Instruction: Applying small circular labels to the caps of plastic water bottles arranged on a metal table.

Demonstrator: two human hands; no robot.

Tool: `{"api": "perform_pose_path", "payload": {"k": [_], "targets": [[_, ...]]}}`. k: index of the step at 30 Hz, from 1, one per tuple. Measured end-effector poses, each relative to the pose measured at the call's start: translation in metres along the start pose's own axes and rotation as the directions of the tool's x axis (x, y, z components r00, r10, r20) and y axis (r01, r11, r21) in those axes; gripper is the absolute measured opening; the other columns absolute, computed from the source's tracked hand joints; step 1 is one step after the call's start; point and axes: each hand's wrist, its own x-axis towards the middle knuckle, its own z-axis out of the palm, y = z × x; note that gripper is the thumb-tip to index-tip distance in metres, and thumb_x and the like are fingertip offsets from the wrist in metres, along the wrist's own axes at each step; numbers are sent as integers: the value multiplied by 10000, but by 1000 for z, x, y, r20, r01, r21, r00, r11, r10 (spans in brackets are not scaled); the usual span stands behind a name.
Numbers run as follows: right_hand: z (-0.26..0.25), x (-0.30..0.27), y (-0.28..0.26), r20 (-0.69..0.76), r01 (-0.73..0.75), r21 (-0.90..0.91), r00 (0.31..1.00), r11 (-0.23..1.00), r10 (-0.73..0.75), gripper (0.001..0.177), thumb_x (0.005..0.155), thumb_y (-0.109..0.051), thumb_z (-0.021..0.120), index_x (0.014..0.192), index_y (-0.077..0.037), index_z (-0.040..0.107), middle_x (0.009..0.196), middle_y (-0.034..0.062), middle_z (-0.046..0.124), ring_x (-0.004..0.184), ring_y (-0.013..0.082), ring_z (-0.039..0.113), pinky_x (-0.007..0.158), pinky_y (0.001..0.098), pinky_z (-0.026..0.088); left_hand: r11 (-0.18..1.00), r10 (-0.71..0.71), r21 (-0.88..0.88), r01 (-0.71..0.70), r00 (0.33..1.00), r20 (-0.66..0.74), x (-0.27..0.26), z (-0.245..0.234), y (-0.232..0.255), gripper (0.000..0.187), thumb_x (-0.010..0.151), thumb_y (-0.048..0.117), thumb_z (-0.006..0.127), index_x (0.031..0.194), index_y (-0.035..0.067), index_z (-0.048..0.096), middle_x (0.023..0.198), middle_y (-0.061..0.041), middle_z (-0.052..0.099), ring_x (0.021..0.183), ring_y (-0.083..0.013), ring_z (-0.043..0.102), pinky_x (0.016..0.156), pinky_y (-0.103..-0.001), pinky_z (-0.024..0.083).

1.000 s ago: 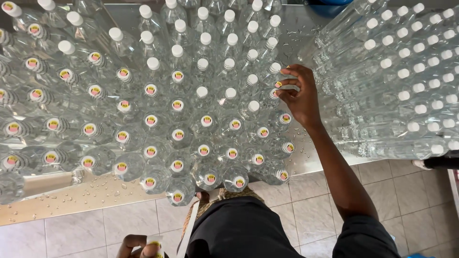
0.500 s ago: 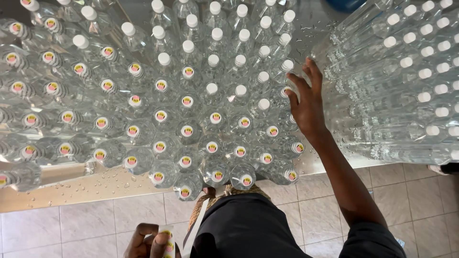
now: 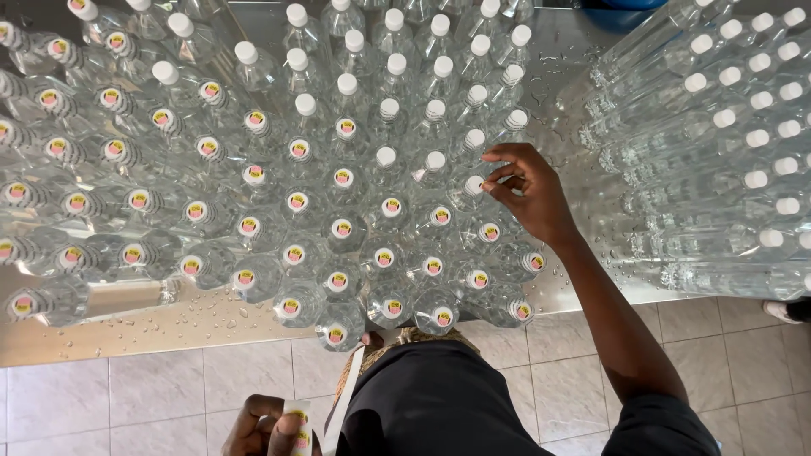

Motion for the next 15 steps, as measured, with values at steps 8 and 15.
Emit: {"api": "perform_pose_path", "payload": {"k": [8,15], "targets": [[11,2,-7,20,89,-142,996,986,-87,344,1057,7,729,1379,-59,627,1435,137,594,1046,234,761,852,323,631,992,-47,113,64,989,-143,-3,19,24,270,863,219,768,750,44,596,373,-182,612,249,-225,524,295,-292,298],[19,1,3,26,200,-305,979,931,-201,330,1096,28,674,1418,-45,665,1469,163,555,1070,256,755,882,351,640,997,-10,80,14,999,-41,3,17,16,305,883,270,791,779,32,629,422,-232,716,294,-231,623,333,-282,408]]}}
